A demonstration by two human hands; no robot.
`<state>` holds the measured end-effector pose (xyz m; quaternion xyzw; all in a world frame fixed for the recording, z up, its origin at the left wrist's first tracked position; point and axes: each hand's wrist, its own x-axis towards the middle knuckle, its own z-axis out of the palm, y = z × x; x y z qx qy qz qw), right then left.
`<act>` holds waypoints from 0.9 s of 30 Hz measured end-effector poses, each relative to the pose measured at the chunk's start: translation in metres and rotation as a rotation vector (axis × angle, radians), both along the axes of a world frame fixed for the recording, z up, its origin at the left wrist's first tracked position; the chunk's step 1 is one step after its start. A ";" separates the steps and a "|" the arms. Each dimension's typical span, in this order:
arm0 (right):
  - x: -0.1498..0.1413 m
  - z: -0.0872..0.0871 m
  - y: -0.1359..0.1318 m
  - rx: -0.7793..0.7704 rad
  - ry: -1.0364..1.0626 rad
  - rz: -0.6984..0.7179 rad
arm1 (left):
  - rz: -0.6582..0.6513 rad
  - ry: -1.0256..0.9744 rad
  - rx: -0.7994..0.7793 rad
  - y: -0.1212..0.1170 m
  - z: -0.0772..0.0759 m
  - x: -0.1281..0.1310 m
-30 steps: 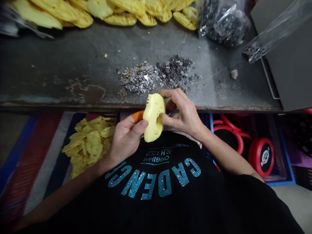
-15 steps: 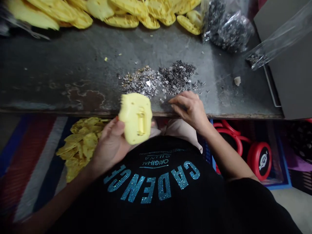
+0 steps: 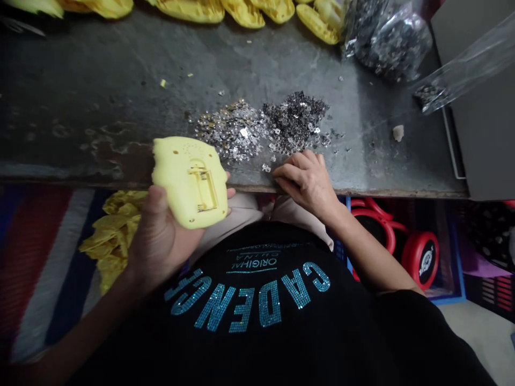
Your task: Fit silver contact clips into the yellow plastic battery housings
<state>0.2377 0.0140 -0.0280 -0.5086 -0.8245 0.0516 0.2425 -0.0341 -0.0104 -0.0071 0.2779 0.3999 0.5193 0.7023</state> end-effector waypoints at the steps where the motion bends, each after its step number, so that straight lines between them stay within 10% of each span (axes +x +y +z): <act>1: -0.002 0.002 0.003 -0.035 0.004 -0.018 | 0.001 -0.004 0.002 0.000 0.001 0.002; 27: -0.015 0.023 0.013 -0.342 -0.049 0.050 | -0.095 -0.131 -0.095 -0.007 0.002 0.004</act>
